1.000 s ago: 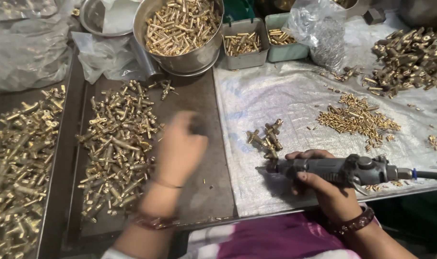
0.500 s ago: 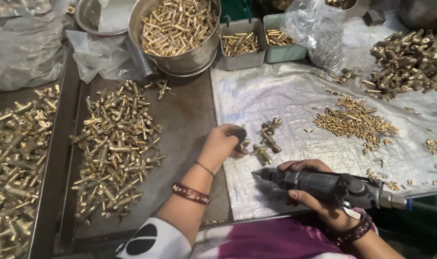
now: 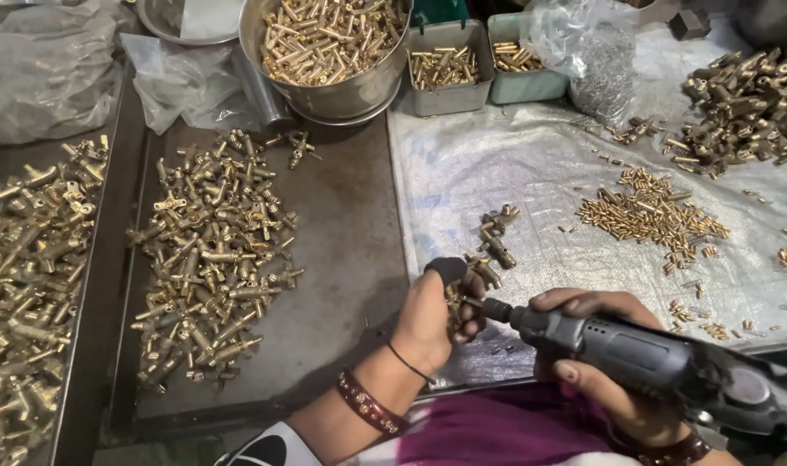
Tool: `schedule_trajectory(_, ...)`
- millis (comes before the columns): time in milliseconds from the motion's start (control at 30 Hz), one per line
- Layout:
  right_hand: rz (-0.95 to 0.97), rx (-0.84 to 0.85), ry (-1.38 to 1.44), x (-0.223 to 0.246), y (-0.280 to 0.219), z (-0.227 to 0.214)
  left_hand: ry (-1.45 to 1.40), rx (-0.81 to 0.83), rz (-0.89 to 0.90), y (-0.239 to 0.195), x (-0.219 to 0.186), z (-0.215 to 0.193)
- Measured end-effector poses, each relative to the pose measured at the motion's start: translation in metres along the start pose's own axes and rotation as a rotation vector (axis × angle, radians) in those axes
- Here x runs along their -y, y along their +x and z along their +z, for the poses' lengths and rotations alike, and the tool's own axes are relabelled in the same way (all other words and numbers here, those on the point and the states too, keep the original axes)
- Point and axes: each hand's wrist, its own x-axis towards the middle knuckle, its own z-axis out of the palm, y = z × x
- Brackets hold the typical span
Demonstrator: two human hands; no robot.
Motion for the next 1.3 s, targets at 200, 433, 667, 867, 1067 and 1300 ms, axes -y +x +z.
schedule_trajectory(200, -0.02, 0.032, -0.084, 0.003, 0.0, 0.01, -0.036, -0.076, 0.037, -0.002, 0.002, -0.005)
schedule_trajectory(433, 0.041, -0.026, 0.063, 0.005, 0.002, 0.019, 0.009, -0.074, 0.149, 0.003, 0.002, -0.006)
schedule_trajectory(667, 0.1, -0.076, 0.143, -0.002, 0.003, 0.019, 0.045, -0.048, 0.237, 0.007, 0.001, -0.014)
schedule_trajectory(867, -0.02, 0.118, -0.351, 0.001, 0.007, 0.017, 0.098, 0.014, 0.257, 0.016, 0.007, -0.027)
schedule_trajectory(1067, -0.011, 0.118, -0.37, 0.005, 0.007, 0.017, 0.178, 0.047, 0.27, 0.009, 0.001, -0.024)
schedule_trajectory(1300, -0.023, 0.139, -0.473, 0.012, 0.006, 0.023, 0.225, 0.072, 0.299, 0.007, -0.002, -0.021)
